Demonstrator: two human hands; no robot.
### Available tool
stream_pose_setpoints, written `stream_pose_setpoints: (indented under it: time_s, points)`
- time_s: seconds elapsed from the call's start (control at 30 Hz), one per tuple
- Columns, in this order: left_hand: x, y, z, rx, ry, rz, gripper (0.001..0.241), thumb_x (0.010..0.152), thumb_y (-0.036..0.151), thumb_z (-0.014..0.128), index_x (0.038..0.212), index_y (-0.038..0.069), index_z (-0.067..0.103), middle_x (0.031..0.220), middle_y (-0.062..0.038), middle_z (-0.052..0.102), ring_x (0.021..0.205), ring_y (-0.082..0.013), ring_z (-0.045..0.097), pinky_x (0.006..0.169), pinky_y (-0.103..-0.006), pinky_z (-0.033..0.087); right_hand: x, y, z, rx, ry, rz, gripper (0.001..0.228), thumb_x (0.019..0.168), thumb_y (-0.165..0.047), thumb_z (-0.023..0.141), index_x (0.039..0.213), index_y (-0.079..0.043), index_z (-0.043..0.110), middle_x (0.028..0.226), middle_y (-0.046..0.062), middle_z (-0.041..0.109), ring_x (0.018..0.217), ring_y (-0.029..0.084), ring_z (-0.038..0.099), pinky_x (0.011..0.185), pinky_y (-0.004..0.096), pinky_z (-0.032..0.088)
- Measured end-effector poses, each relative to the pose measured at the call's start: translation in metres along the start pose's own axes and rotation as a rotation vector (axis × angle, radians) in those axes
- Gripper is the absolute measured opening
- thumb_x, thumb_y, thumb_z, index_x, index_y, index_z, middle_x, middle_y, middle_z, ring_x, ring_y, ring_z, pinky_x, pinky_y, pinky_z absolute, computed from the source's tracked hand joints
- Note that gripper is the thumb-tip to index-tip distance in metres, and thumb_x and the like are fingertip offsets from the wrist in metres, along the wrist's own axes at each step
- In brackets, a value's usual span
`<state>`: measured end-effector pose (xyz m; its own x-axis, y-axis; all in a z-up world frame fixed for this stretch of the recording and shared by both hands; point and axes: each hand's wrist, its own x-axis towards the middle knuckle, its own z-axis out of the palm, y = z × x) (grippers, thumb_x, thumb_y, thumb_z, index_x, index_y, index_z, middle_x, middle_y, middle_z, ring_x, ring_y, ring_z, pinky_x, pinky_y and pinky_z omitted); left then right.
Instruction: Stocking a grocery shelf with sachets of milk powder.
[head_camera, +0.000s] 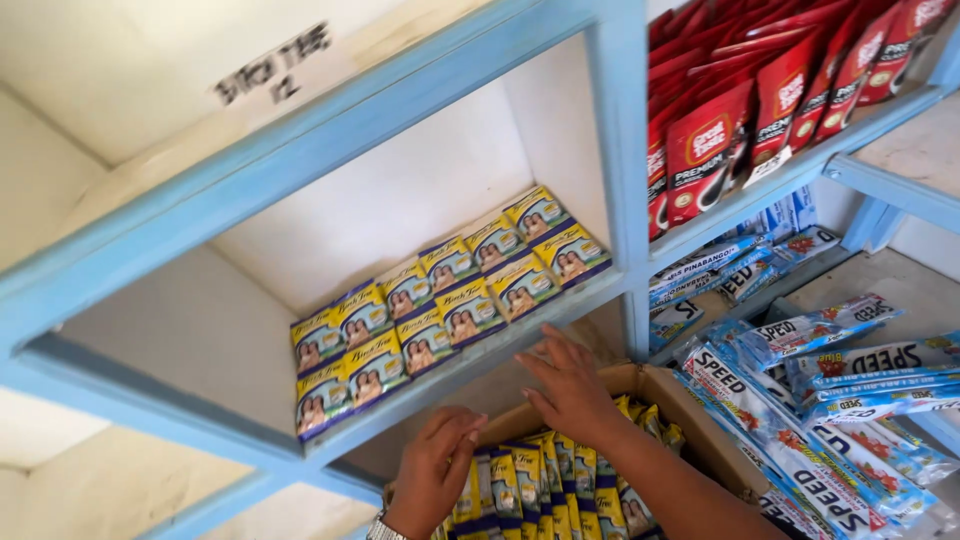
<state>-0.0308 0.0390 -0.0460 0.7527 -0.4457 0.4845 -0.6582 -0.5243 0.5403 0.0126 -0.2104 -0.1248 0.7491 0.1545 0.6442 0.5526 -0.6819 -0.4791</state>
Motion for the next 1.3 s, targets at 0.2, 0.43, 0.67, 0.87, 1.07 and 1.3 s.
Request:
stream_pose_setpoints:
  time_s: [0.2,0.43,0.67,0.87,1.07,1.3]
  points:
    - [-0.046,-0.048,0.019,-0.486,0.086,-0.326,0.020,0.097,0.008,0.061,0.112,0.004,0.073,0.106,-0.007,0.071,0.080,-0.0140,0.076,0.072,-0.0279,0.061,-0.003,-0.046,0.004,0.099,-0.388,0.082,0.043,0.086,-0.023,0.077,0.125,-0.008,0.066,0.118,0.015,0.059,0.116,0.034,0.059,0.096,0.048,0.046]
    - [-0.060,-0.043,0.005,-0.570,0.045,-0.489,0.021,0.097,0.011,0.065,0.115,0.007,0.074,0.096,-0.006,0.072,0.074,-0.0121,0.075,0.068,-0.0257,0.058,-0.072,-0.067,0.126,0.251,-0.616,0.361,0.036,0.080,-0.029,0.081,0.107,-0.007,0.071,0.098,0.012,0.070,0.093,0.031,0.070,0.082,0.042,0.056]
    - [-0.065,-0.044,-0.023,-0.218,0.011,-0.240,0.020,0.094,0.011,0.065,0.112,0.010,0.073,0.101,-0.011,0.072,0.083,-0.0302,0.071,0.071,-0.0401,0.057,-0.120,-0.092,0.190,0.626,-0.682,0.387,0.051,0.076,-0.030,0.085,0.118,-0.006,0.071,0.111,0.009,0.075,0.107,0.026,0.072,0.094,0.038,0.055]
    - [-0.064,-0.048,-0.035,-0.107,-0.086,-0.236,0.020,0.092,0.015,0.063,0.111,0.013,0.072,0.106,-0.011,0.073,0.089,-0.0364,0.070,0.076,-0.0474,0.055,-0.112,-0.089,0.197,0.832,-0.682,0.764,0.067,0.071,-0.010,0.082,0.132,-0.011,0.053,0.125,0.008,0.068,0.116,0.025,0.065,0.096,0.041,0.053]
    - [-0.069,-0.049,-0.027,-0.033,-0.164,-0.213,0.022,0.094,0.018,0.063,0.114,0.015,0.071,0.103,-0.011,0.071,0.094,-0.0368,0.069,0.079,-0.0492,0.055,-0.166,0.015,0.239,0.829,-0.616,0.995,0.056,0.077,0.009,0.059,0.132,-0.001,0.062,0.120,0.014,0.074,0.104,0.024,0.072,0.089,0.036,0.056]
    - [-0.070,-0.051,-0.025,0.029,-0.187,-0.259,0.029,0.092,0.020,0.063,0.120,0.015,0.068,0.110,-0.013,0.068,0.094,-0.0378,0.068,0.079,-0.0508,0.055,-0.113,-0.032,0.136,1.374,-0.175,1.217,0.056,0.075,0.016,0.045,0.128,0.003,0.059,0.114,0.021,0.070,0.096,0.033,0.072,0.088,0.047,0.059]
